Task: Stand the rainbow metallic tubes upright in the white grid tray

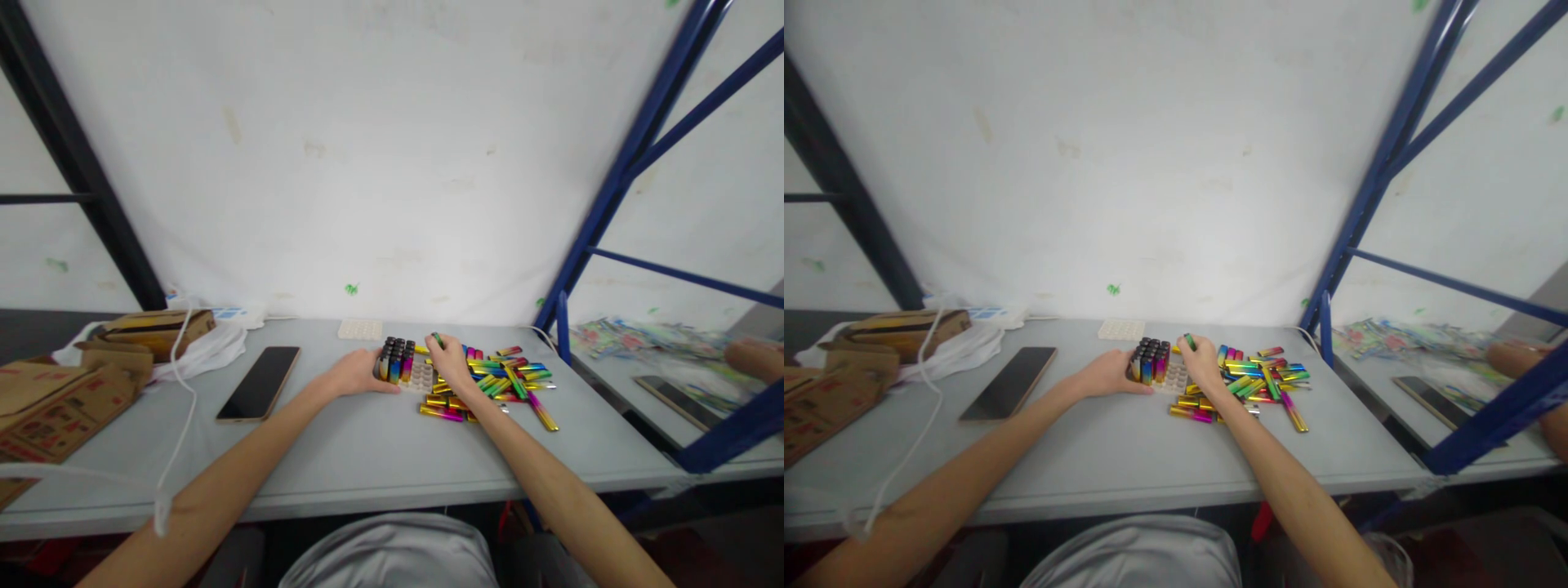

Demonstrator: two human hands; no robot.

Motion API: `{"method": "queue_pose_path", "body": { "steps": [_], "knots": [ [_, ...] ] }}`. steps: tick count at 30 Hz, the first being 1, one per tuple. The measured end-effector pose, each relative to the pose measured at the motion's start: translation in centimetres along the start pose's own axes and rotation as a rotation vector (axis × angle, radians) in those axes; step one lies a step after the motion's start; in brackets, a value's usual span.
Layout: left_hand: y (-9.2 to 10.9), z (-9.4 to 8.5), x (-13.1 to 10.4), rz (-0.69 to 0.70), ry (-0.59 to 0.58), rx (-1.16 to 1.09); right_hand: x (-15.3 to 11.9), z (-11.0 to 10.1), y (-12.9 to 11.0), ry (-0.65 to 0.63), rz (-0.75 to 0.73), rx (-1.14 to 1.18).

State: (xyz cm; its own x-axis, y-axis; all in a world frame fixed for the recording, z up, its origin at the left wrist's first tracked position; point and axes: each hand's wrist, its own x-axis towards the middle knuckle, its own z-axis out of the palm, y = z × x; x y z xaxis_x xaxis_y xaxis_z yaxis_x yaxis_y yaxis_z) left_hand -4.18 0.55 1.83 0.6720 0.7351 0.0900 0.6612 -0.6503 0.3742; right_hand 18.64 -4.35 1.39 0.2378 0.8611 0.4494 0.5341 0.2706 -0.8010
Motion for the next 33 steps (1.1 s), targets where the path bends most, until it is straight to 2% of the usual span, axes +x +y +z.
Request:
{"method": "queue_pose_path", "body": {
  "steps": [8,13,16,20,24,33],
  "knots": [
    [-0.1,-0.5,0.0,0.002,-0.031,0.023,-0.6,-1.5,-1.8,-0.209,-0.168,0.082],
    [-0.5,-0.9,-0.2,-0.04,0.016,0.049,-0.5,-2.3,-2.2,-0.198,-0.414,-0.17],
    [-0.3,-0.8,-0.2,-0.098,0.026,0.072,-0.5,-2.3,-2.0,-0.254,-0.404,-0.277],
    [0.1,-0.5,-0.1,-0.158,0.028,0.143,-0.7,-2.4,-1.9,-0.387,-0.386,-0.239],
    [0.1,-0.4,0.0,-0.148,0.014,0.14,-0.8,-2.6,-2.0,-0.532,-0.356,-0.224],
    [-0.2,-0.1,0.0,-0.112,0.035,0.119,-0.9,-1.8,-1.6,-0.564,-0.397,-0.381]
  ]
}}
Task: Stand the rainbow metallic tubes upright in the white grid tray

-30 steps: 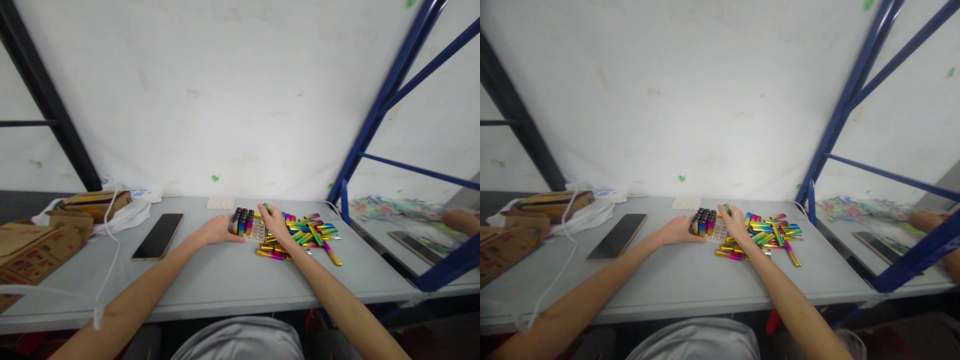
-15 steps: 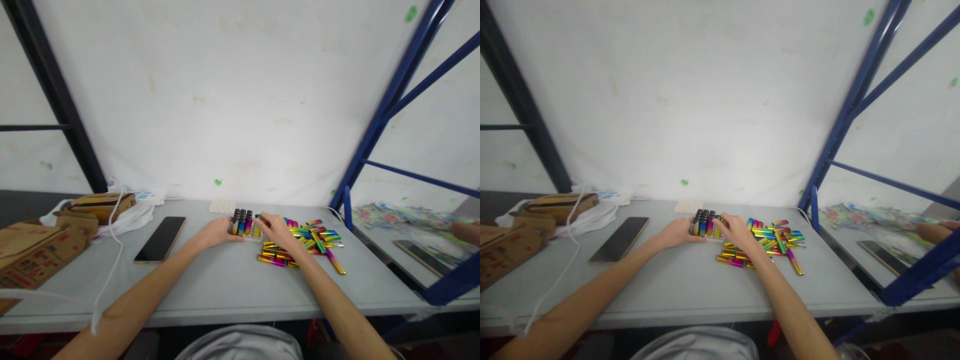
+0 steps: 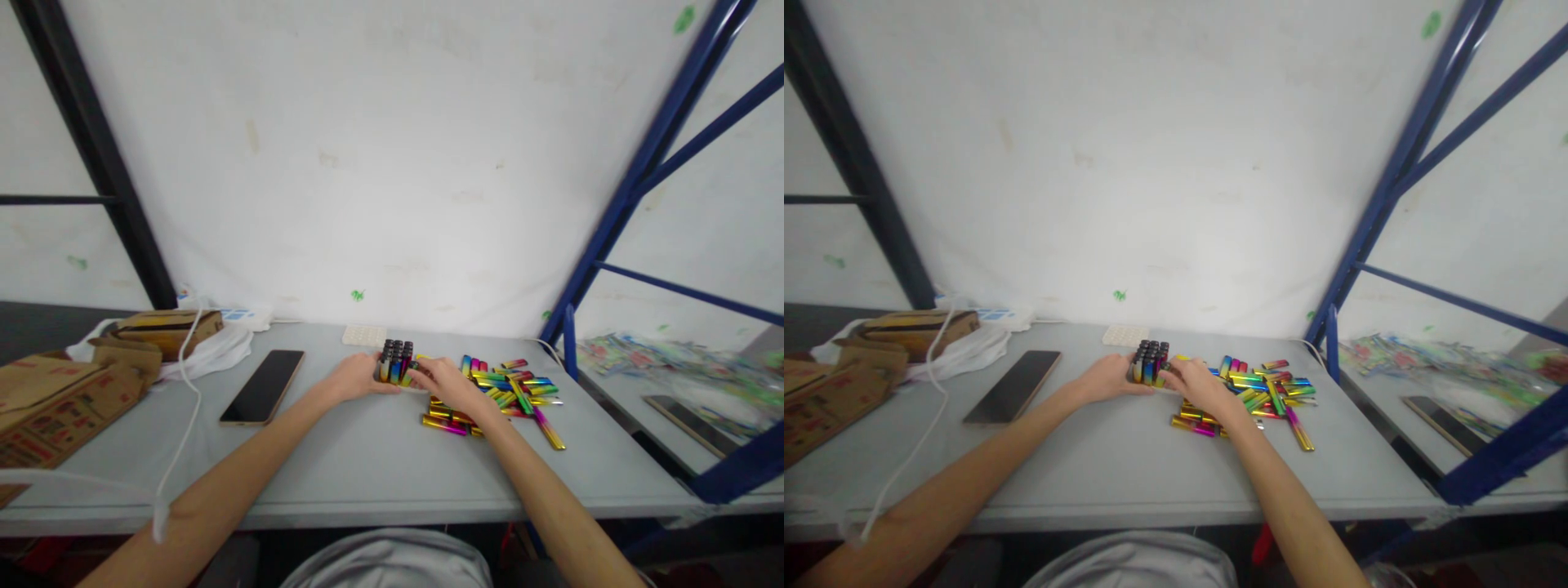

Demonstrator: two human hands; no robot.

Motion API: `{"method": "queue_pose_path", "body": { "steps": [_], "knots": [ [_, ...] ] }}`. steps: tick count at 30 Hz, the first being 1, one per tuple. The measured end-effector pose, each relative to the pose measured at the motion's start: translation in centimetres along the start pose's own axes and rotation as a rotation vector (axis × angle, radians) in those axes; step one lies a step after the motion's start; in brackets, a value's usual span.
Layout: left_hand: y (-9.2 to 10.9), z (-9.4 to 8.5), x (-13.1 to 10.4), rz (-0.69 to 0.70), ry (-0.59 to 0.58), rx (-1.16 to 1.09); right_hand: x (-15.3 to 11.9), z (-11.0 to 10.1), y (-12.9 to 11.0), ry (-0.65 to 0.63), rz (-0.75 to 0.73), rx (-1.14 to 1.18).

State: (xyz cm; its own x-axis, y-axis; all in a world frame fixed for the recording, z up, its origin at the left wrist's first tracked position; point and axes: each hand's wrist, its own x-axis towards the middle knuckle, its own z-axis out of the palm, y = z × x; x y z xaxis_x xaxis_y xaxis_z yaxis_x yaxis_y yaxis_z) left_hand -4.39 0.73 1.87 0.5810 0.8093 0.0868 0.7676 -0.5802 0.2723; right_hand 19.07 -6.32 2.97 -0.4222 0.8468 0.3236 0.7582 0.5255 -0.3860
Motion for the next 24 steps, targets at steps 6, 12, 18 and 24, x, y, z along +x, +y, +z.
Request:
{"method": "queue_pose_path", "body": {
  "steps": [6,12,18,24],
  "knots": [
    [-0.2,0.2,0.1,0.013,0.008,0.009,0.3,0.4,-0.1,-0.02,0.008,-0.215],
    [-0.1,0.0,0.2,0.006,0.002,0.004,0.0,-0.4,0.4,-0.047,0.007,-0.15],
    [-0.6,-0.5,0.2,0.057,-0.026,-0.064,-1.3,-3.4,5.4,0.179,0.17,-0.273],
    [-1.0,-1.0,0.1,0.086,-0.052,-0.119,-1.1,-2.2,9.5,0.15,0.143,-0.278]
  ]
}}
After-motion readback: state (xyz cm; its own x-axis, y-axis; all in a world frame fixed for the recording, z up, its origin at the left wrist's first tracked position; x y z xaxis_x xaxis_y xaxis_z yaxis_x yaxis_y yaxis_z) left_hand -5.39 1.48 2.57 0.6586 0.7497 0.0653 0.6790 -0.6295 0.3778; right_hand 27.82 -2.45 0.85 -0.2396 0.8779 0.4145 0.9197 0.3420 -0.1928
